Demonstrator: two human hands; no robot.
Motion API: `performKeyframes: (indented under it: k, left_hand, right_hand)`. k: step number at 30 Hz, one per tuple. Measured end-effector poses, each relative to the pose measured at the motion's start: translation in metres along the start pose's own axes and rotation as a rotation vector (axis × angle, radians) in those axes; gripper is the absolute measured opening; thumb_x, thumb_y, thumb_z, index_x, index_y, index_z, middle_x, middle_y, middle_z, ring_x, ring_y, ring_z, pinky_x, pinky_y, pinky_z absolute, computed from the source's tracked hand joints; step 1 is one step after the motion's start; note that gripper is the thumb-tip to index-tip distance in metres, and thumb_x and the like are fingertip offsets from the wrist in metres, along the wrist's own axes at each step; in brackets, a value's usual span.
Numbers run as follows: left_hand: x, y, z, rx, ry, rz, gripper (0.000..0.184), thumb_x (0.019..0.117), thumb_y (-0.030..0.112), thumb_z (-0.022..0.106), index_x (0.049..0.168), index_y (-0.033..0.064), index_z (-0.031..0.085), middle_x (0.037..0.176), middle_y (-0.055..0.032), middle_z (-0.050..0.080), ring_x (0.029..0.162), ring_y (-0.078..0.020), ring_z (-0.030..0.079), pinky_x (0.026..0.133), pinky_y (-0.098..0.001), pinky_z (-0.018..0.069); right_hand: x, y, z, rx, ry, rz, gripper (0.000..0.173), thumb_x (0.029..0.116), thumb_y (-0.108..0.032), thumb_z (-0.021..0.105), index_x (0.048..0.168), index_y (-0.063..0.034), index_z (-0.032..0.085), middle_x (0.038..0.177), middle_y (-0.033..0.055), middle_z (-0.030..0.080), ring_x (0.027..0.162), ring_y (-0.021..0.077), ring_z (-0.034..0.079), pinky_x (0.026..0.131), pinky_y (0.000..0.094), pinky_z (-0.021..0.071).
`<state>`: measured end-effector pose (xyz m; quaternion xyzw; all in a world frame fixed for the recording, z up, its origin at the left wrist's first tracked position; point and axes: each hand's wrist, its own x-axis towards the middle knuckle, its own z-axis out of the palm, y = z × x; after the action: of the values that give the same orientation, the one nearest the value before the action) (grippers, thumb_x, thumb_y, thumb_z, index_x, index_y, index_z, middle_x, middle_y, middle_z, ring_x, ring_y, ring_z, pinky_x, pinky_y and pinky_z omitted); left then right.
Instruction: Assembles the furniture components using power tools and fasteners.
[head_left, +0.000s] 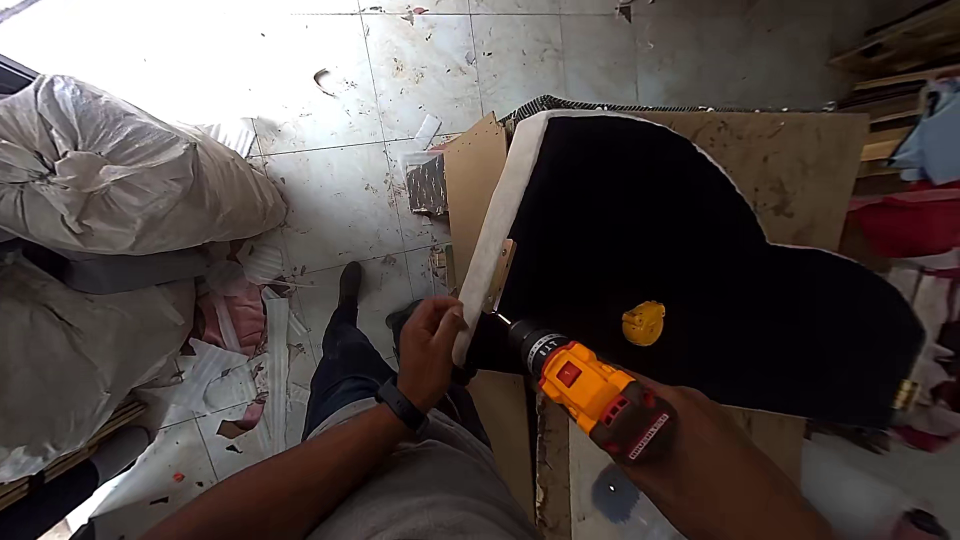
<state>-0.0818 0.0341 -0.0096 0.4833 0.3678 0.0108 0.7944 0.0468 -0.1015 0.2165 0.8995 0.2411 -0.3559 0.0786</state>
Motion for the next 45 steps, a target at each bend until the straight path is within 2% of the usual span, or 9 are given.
performKeyframes:
  k: [1,3,4,7,12,18,29,33,45]
  left_hand:
    - [0.012,-0.008,-0.006,0.056,-0.013,-0.052,0.034,0.103,0.042,0.059,0.126,0.0177,0.066,0.106,-0.0014,0.07,0.083,-0.0169,0.066,0.072,-0.0383,0.0577]
    - [0.033,-0.028,-0.01,0.079,-0.157,-0.168,0.059,0.1005,0.057,0.056,0.145,0.0179,0.055,0.134,-0.0059,0.064,0.114,-0.0224,0.065,0.094,-0.0492,0.0565]
    - [0.04,-0.034,-0.008,0.056,-0.237,-0.212,0.06,0.1011,0.058,0.054,0.145,0.0172,0.055,0.133,-0.008,0.065,0.117,-0.0233,0.065,0.098,-0.0513,0.0553]
    - [0.05,-0.034,-0.007,-0.067,-0.422,-0.324,0.05,0.1035,0.056,0.05,0.125,0.0146,0.068,0.107,-0.0091,0.072,0.097,-0.0205,0.069,0.088,-0.0454,0.0567]
    - [0.056,-0.035,-0.012,-0.079,-0.456,-0.316,0.045,0.1021,0.052,0.057,0.117,0.0119,0.071,0.102,-0.0095,0.073,0.092,-0.0204,0.07,0.084,-0.0439,0.0577]
    - [0.057,-0.025,-0.016,-0.06,-0.485,-0.339,0.044,0.1023,0.05,0.057,0.119,0.0117,0.071,0.102,-0.01,0.073,0.089,-0.0206,0.07,0.082,-0.0433,0.058]
    - [0.067,-0.032,-0.017,-0.08,-0.511,-0.356,0.045,0.1007,0.048,0.061,0.119,0.009,0.072,0.104,-0.0101,0.074,0.094,-0.02,0.071,0.088,-0.0423,0.0585]
    - [0.069,-0.03,-0.018,-0.076,-0.517,-0.364,0.044,0.1008,0.047,0.062,0.119,0.0083,0.072,0.104,-0.0102,0.074,0.093,-0.0198,0.072,0.087,-0.0419,0.0587]
    - [0.073,-0.03,-0.019,-0.078,-0.537,-0.373,0.043,0.0997,0.044,0.065,0.121,0.0074,0.071,0.103,-0.0107,0.075,0.093,-0.0199,0.073,0.087,-0.0415,0.0595]
  right_hand:
    - [0.001,0.002,-0.001,-0.004,0.004,-0.012,0.041,0.077,-0.047,0.075,0.107,-0.0185,0.073,0.088,0.0051,0.074,0.085,0.0254,0.073,0.071,0.0551,0.0572]
    - [0.004,0.003,-0.005,-0.01,-0.002,-0.04,0.043,0.0804,-0.049,0.074,0.108,-0.0161,0.073,0.089,0.0065,0.075,0.086,0.0255,0.074,0.072,0.0545,0.0578]
    - [0.005,0.001,-0.008,-0.004,-0.012,-0.046,0.043,0.0808,-0.046,0.076,0.109,-0.0145,0.074,0.091,0.0081,0.075,0.087,0.027,0.074,0.074,0.0555,0.0575]
    - [0.007,-0.001,-0.011,0.013,-0.026,-0.063,0.042,0.0823,-0.042,0.077,0.11,-0.0116,0.073,0.093,0.0098,0.076,0.088,0.0272,0.074,0.076,0.0557,0.0576]
    - [0.007,-0.001,-0.006,0.021,-0.04,-0.064,0.044,0.083,-0.041,0.078,0.113,-0.0089,0.072,0.095,0.0122,0.076,0.089,0.0287,0.074,0.079,0.0559,0.0575]
    - [0.01,-0.002,-0.004,0.01,-0.044,-0.043,0.041,0.0789,-0.04,0.075,0.112,-0.0158,0.073,0.092,0.0069,0.075,0.086,0.0255,0.074,0.073,0.0551,0.0572]
    - [0.018,0.008,0.004,0.022,-0.044,-0.053,0.047,0.0731,-0.042,0.075,0.114,-0.0184,0.072,0.09,0.0048,0.075,0.084,0.0247,0.074,0.069,0.0554,0.0571]
    - [0.023,0.008,0.003,0.017,-0.056,-0.056,0.046,0.0751,-0.044,0.073,0.114,-0.0194,0.072,0.09,0.0044,0.075,0.084,0.0234,0.074,0.068,0.0544,0.0567]
    - [0.035,0.021,0.009,-0.027,-0.022,-0.107,0.048,0.0719,-0.048,0.07,0.112,-0.0224,0.073,0.087,0.0012,0.074,0.079,0.0209,0.074,0.064,0.052,0.057]
